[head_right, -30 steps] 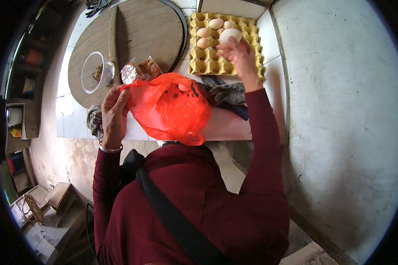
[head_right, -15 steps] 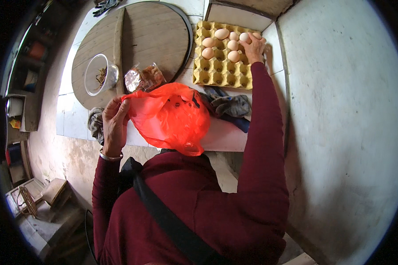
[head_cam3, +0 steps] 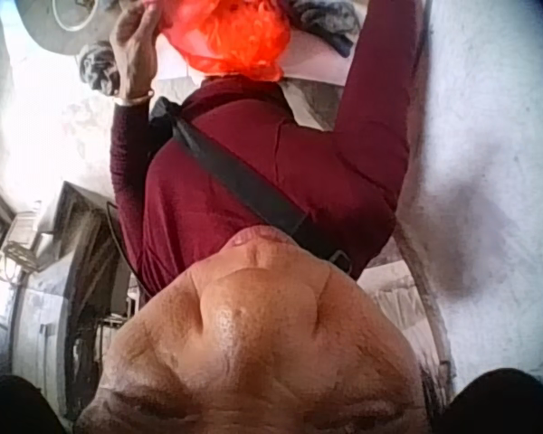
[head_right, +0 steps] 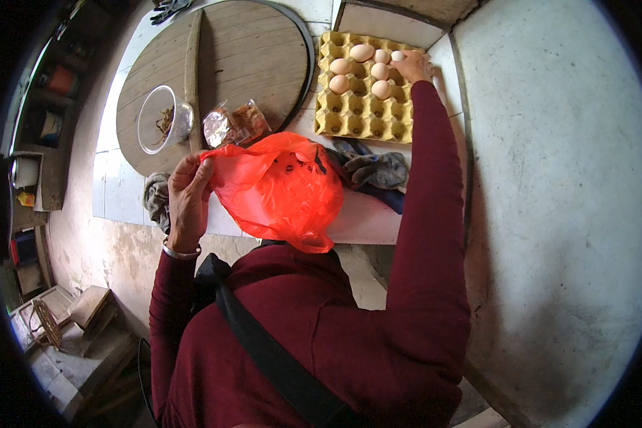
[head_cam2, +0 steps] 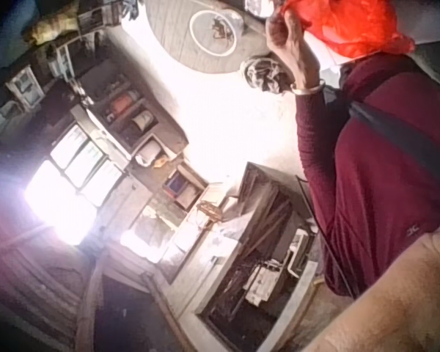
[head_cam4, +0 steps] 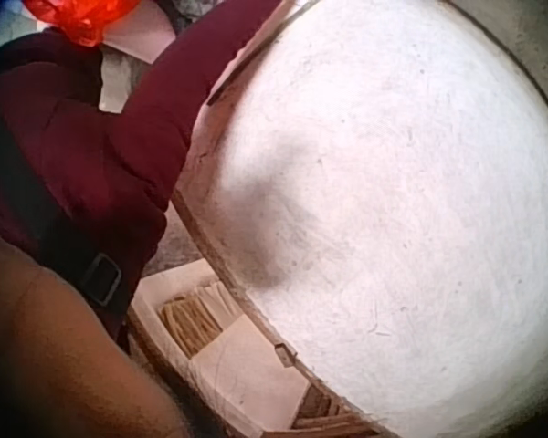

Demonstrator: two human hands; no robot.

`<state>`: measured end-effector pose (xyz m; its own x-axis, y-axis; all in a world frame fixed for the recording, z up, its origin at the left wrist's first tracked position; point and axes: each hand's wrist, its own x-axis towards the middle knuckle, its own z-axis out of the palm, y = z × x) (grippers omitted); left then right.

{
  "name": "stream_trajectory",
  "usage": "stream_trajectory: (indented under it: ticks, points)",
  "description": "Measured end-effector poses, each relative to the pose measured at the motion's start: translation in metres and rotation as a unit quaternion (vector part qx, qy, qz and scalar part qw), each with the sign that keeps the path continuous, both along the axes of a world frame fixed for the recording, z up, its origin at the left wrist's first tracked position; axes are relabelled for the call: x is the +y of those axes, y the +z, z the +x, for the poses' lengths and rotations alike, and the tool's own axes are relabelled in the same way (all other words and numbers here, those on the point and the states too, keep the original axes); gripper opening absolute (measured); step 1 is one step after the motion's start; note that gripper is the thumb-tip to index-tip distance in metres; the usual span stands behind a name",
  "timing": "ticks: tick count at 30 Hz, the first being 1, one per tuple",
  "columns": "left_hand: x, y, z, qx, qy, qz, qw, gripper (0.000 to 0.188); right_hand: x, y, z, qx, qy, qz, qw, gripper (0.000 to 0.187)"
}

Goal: The person unpacks eggs from a red plastic bag and places them one by one into a yellow egg tray on a tiled counter. The person also removes a small plastic-wrapped item from the bag and sets it aside.

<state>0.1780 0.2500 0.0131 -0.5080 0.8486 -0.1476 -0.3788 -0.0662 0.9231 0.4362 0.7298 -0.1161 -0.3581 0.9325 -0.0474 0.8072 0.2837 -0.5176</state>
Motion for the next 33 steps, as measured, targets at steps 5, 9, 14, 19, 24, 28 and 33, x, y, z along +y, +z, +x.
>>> stream_trajectory:
  ticks: [5, 9, 14, 19, 24, 28, 33]
  points:
    - [0.001, 0.002, 0.000, -0.007, -0.004, -0.003, 1.000, 0.012, 0.010, -0.010, 0.022, 0.044, 0.013, 0.055, 0.997, 0.029]
    - [0.001, -0.002, 0.002, -0.013, -0.002, -0.001, 1.000, 0.013, -0.015, 0.000, 0.021, 0.019, 0.011, 0.175, 0.984, 0.024]
    - [0.001, 0.000, 0.003, -0.002, -0.004, -0.006, 1.000, 0.012, -0.029, -0.005, 0.022, -0.076, -0.011, 0.274, 0.959, 0.041]
    - [-0.001, -0.001, 0.003, 0.001, 0.004, -0.018, 1.000, 0.013, -0.016, -0.022, 0.027, -0.030, -0.078, 0.291, 0.953, 0.037]
    - [-0.002, 0.001, 0.003, 0.032, -0.003, -0.030, 0.999, 0.013, -0.026, 0.002, 0.016, -0.117, -0.080, 0.170, 0.975, 0.035]
    - [0.002, 0.003, 0.003, -0.009, -0.013, 0.006, 1.000, 0.013, -0.065, 0.034, 0.007, -0.067, -0.068, 0.251, 0.963, 0.030]
    - [-0.001, 0.009, 0.003, 0.014, -0.002, 0.012, 1.000, 0.018, -0.178, 0.095, -0.043, 0.348, 0.079, 0.252, 0.900, 0.024]
